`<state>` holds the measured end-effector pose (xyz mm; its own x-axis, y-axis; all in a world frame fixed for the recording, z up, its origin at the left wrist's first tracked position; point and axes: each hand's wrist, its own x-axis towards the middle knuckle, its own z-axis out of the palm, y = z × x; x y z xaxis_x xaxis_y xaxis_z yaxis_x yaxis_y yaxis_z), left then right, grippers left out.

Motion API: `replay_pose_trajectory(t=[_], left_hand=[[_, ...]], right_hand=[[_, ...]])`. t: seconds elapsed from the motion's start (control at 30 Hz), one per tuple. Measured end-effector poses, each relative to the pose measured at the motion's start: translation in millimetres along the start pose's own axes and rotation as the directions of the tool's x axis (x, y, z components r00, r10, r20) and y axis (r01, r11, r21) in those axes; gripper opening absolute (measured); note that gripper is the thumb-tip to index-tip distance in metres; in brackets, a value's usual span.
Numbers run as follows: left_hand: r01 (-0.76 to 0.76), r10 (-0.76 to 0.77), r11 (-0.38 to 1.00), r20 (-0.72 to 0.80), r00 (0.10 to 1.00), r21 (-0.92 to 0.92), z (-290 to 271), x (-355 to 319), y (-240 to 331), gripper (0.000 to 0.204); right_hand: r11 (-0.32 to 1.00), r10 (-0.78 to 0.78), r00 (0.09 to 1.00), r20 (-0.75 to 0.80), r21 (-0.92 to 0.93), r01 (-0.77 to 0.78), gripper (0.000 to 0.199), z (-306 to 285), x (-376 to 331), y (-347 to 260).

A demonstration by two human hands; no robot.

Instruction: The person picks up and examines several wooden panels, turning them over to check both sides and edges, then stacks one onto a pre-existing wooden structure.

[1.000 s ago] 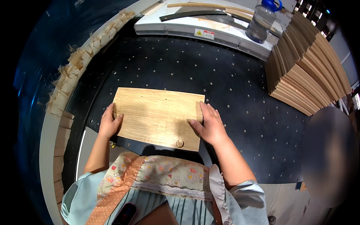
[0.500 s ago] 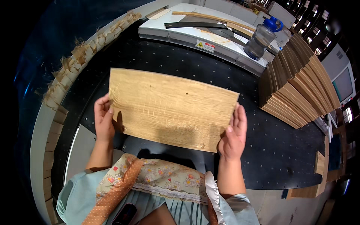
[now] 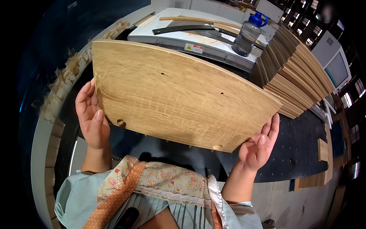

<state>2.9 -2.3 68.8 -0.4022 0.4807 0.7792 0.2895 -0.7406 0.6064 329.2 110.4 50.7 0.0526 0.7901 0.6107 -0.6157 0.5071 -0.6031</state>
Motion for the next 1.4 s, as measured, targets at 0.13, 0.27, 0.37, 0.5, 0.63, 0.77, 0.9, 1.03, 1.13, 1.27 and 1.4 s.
replay_pose_trajectory(t=[0.13, 0.27, 0.37, 0.5, 0.63, 0.77, 0.9, 1.03, 1.13, 1.27, 1.4], left_hand=[[-0.028, 0.027, 1.000, 0.057, 0.998, 0.006, 2.0, 8.6, 10.7, 0.065], [-0.027, -0.077, 0.883, 0.202, 0.976, 0.468, -2.7, 8.7, -4.3, 0.059], [0.194, -0.422, 0.747, 0.228, 0.878, 0.636, -21.5, -8.9, -39.6, 0.057], [0.857, -0.869, 0.471, 0.277, 0.409, 0.210, -47.1, -45.6, -75.6, 0.050], [0.581, -0.734, 0.660, 0.242, 0.635, 0.477, -48.7, -47.0, -65.9, 0.052], [0.513, -0.734, 0.661, 0.328, 0.595, 0.548, -48.7, -46.0, -73.4, 0.058], [0.388, -0.752, 0.574, 0.276, 0.599, 0.721, -45.9, -46.3, -67.2, 0.068], [0.105, -0.703, 0.424, 0.254, 0.664, 0.900, -53.2, -46.7, -73.4, 0.070], [0.110, -0.725, 0.361, 0.205, 0.657, 0.926, -60.9, -52.4, -78.9, 0.070], [0.294, -0.752, 0.426, 0.154, 0.641, 0.855, -62.1, -64.0, -83.7, 0.063], [0.575, -0.773, 0.531, 0.078, 0.629, 0.622, -60.7, -65.6, -85.1, 0.043]], right_hand=[[0.996, 0.051, 0.997, -0.050, -0.066, -0.055, 0.064, 7.7, -1.7, -8.9], [0.922, 0.277, 0.960, -0.044, -0.268, -0.278, 0.049, 0.1, -5.8, -5.2], [0.784, 0.580, 0.810, -0.083, -0.211, -0.583, 0.047, -2.4, -15.6, 13.1], [0.535, 0.835, 0.544, -0.085, -0.110, -0.838, 0.049, -23.7, -29.0, 34.3], [0.665, 0.731, 0.677, -0.087, -0.129, -0.735, 0.053, -22.9, -35.0, 38.6], [0.518, 0.738, 0.647, -0.190, -0.455, -0.724, 0.060, -48.5, -48.7, 69.4], [0.408, 0.454, 0.882, -0.127, -0.850, -0.333, 0.042, -46.8, -35.3, 53.5], [0.515, 0.447, 0.840, -0.307, -0.679, -0.523, 0.049, -50.4, -21.0, 35.6], [0.350, 0.428, 0.885, -0.182, -0.870, -0.348, 0.051, -63.2, -38.5, 46.5], [0.063, 0.511, 0.848, -0.141, -0.978, -0.201, 0.052, -36.0, -75.4, 61.0], [0.455, 0.474, 0.855, -0.209, -0.773, -0.441, 0.049, -53.0, -88.7, 74.2]])
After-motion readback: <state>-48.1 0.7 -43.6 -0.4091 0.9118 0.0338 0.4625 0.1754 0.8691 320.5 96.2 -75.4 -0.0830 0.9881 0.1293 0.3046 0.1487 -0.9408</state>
